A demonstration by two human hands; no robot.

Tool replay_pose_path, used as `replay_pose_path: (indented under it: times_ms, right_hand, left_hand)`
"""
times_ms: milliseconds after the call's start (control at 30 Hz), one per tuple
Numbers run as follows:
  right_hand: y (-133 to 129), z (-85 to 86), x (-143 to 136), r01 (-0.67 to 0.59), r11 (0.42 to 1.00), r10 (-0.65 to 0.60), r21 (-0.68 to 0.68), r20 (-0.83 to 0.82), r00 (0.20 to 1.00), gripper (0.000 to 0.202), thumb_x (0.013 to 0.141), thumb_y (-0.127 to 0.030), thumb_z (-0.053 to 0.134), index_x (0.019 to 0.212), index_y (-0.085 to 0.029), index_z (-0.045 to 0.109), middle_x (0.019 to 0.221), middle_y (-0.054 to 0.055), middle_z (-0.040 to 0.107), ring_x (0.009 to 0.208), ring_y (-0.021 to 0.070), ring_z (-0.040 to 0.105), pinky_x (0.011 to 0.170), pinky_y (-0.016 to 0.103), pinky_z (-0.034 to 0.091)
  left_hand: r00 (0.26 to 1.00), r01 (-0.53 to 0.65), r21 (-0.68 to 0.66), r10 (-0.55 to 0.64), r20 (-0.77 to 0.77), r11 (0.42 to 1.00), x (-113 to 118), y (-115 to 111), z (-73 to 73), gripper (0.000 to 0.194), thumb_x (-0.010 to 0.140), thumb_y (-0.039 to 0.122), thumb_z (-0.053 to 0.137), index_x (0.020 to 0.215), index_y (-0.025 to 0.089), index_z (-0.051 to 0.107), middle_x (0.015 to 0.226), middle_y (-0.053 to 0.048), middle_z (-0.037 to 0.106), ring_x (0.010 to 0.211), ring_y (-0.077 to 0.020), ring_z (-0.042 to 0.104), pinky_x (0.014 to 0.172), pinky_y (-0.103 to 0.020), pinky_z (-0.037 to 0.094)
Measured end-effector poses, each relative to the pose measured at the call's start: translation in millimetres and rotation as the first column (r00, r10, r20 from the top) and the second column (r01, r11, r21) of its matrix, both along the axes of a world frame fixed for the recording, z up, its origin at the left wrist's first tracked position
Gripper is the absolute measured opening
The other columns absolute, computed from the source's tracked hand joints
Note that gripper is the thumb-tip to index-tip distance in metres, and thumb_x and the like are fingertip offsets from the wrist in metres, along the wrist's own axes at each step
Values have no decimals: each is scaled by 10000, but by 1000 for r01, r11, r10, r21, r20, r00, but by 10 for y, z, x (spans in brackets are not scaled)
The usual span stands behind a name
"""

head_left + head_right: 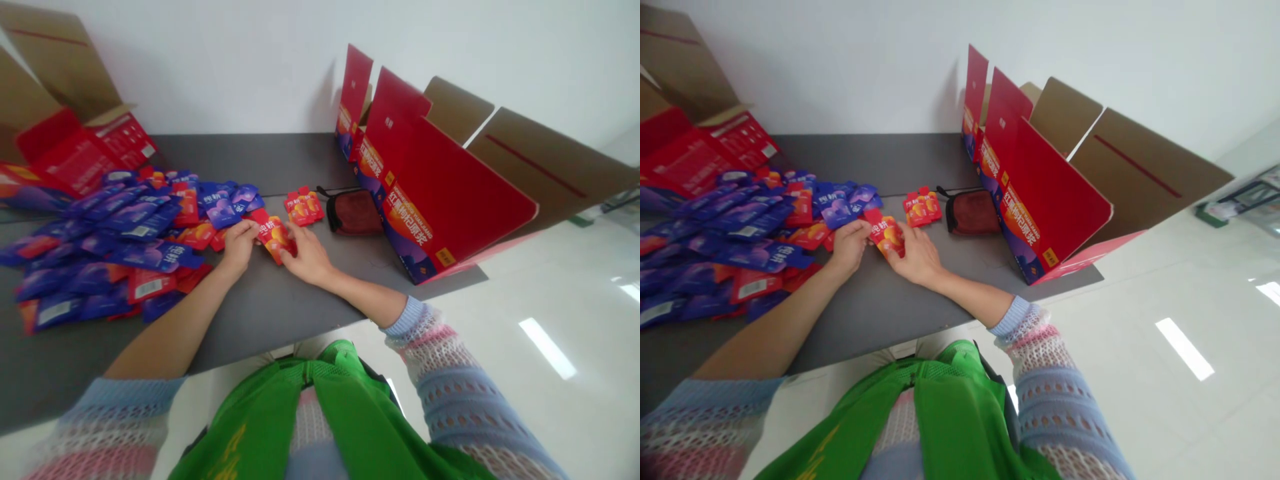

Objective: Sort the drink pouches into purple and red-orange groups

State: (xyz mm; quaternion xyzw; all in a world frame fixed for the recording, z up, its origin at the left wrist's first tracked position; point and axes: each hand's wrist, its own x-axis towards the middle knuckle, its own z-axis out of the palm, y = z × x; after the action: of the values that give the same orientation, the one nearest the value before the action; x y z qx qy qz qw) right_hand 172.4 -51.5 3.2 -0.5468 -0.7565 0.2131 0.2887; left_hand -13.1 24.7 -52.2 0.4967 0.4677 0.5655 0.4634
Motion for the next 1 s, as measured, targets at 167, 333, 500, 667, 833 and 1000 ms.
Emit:
replay_pose_path:
  times_ms: [167, 333, 500, 667, 833, 1000]
  right_hand:
    - [30, -110, -32, -55, 997, 51, 52, 70, 996, 728, 876, -341, 569, 1557, -294, 315, 1377, 111, 486, 1186, 270, 538, 978, 422, 510]
    - [51, -155, -29, -84, 995, 79, 52, 81, 994, 803, 856, -328, 597, 1584, -253, 269, 1275, 124, 557, 1133, 286, 560, 968, 430, 518]
    - [62, -145, -47, -60, 998, 61, -7, 64, 996, 690, 917, -257, 514, 1577, -297, 319, 1071, 88, 618, 920, 231, 609, 890, 373, 533]
    - [182, -152, -5, 23, 1000, -21, 16, -133, 991, 478, 970, -289, 492, 1443, -272, 556, 1026, 65, 684, 942, 204, 631, 933, 341, 507]
    - [391, -123, 184, 282, 956, -245, 85, -302, 921, 406, 983, -308, 455, 1313, -229, 678, 1052, 70, 698, 927, 177, 650, 905, 299, 511]
    - [641, -107, 335, 460, 888, -453, 13, -155, 878, 458, 980, -318, 449, 1406, -251, 600, 1158, 92, 712, 1011, 216, 676, 913, 317, 507]
  left_hand:
    - [995, 65, 56, -69, 73, 996, 20, -52, 16, 193, 727, 310, 630, 610, 183, 544, 562, 19, 483, 525, -110, 438, 536, -231, 358]
    - [988, 149, 66, -145, -57, 987, 28, -67, 9, 220, 743, 345, 654, 628, 188, 553, 593, 9, 514, 558, -128, 441, 553, -245, 375]
    - [979, 165, 27, -160, -124, 986, 43, -67, 18, 276, 719, 430, 659, 829, 178, 646, 695, -9, 625, 632, -158, 546, 612, -271, 450]
    - [982, 122, 36, -115, -147, 992, 31, -65, 26, 312, 745, 414, 609, 924, 161, 649, 656, -13, 638, 603, -161, 579, 616, -277, 463]
    - [943, -45, 121, 82, -321, 992, -16, -104, 15, 401, 903, 430, 478, 1171, 159, 601, 656, -10, 656, 658, -177, 627, 634, -275, 473]
    - [924, -84, 166, 139, -357, 983, -45, -111, 25, 526, 957, 444, 415, 1390, 146, 412, 667, 5, 665, 664, -182, 634, 610, -271, 469]
